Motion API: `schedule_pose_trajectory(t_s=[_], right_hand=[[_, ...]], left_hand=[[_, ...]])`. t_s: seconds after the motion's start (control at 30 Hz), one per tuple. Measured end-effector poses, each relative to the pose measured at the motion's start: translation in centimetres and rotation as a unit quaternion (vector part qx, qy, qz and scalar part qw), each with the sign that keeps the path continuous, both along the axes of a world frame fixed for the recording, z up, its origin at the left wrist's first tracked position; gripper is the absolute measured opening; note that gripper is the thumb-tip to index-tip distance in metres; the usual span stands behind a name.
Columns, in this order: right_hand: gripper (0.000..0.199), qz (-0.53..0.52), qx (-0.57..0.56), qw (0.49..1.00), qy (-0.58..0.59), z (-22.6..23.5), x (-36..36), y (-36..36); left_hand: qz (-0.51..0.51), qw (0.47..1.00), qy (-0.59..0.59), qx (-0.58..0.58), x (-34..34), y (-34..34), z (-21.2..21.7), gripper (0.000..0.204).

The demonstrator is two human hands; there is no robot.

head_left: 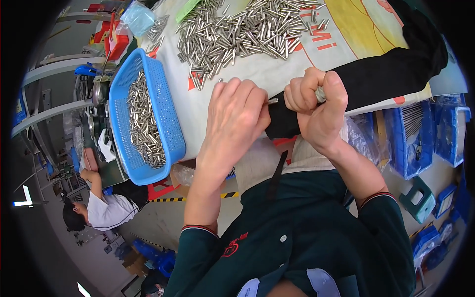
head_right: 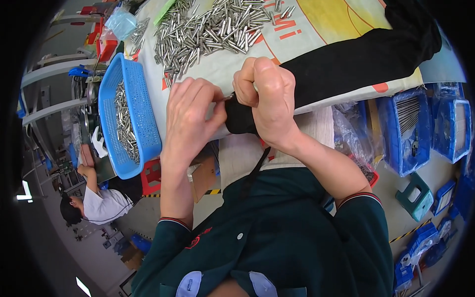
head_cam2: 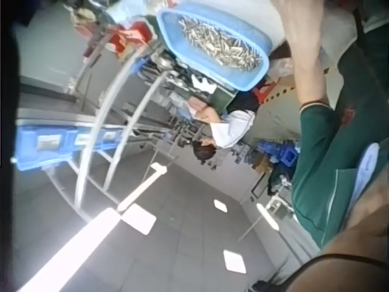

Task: Picking up and arranging small metal U-shaped pins on a workbench in a manufacturing environment.

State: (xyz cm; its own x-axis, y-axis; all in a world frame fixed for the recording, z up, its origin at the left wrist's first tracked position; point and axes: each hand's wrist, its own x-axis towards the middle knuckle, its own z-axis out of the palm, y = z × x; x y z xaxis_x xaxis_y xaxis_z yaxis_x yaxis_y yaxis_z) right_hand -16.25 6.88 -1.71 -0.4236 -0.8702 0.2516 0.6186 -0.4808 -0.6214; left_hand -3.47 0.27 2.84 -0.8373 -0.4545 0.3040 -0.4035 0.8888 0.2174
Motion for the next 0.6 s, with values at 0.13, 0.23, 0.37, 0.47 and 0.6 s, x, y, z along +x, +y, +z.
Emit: schedule_pose_trajectory(t_s=[0.13, 0.23, 0.37, 0.47, 0.6], right_hand=[[0.044, 0.007, 0.017, 1.000, -0.018, 0.6, -0.1, 0.0], [0.045, 0.017, 0.042, 0.998, -0.037, 0.7, -0.4, 0.1], [0.046, 0.014, 0.057, 0.997, -0.058, 1.0, -0.7, -0.1], [0.046, 0.019, 0.047, 0.996, -0.076, 1.4, -1.0, -0.1], [0.049, 0.035, 0.077, 0.996, -0.039, 1.8, -1.2, 0.1]], left_hand=[[0.020, 1.000, 0.010, 0.014, 0.8, 1.6, -1.2, 0.018], [0.033, 0.998, 0.018, 0.050, 0.8, 2.4, -0.5, 0.017], [0.035, 0.997, 0.043, 0.046, 1.0, 2.5, -1.7, 0.015], [0.046, 0.994, 0.073, 0.061, 0.8, 2.8, -2.0, 0.013], [0.050, 0.993, 0.087, 0.061, 0.9, 2.8, -2.3, 0.013]])
